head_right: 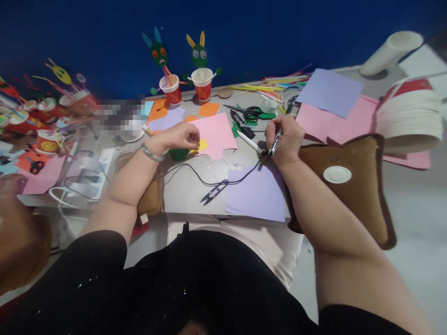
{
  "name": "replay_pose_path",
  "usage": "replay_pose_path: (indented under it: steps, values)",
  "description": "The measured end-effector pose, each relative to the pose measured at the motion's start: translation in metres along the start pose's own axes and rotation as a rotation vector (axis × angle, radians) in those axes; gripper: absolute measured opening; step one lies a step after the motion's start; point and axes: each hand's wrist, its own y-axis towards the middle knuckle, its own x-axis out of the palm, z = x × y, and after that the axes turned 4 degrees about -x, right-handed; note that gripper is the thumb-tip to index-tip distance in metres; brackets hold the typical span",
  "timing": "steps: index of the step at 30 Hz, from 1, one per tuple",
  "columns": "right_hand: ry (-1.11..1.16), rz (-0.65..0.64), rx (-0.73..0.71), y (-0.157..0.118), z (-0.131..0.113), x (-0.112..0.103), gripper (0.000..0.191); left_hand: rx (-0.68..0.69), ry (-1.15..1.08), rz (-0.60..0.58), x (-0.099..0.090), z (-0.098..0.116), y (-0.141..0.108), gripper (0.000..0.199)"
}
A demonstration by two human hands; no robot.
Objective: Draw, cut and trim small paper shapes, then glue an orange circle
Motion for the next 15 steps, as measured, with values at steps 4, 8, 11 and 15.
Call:
replay_pose_path:
  steps: [4,8,11,15]
  values:
    - [-0.033,-0.023,0.044,0.003,-0.004,0.0,0.025,0.268,-0.027,0.021,0.024,0.019,0.009,0.022]
    - [-0.012,-0.041,0.076,0.005,-0.015,-0.015,0.024,0.318,0.055,0.027,0.034,0.027,0.009,0.01]
    - [-0.031,-0.066,-0.002,-0.002,-0.029,-0.039,0.014,0.334,0.047,0.041,0.035,0.022,0.012,0.006]
    - [-0.046,-0.19,-0.255,-0.032,-0.048,-0.076,0.006,0.321,0.054,0.059,0.036,0.013,0.017,0.013]
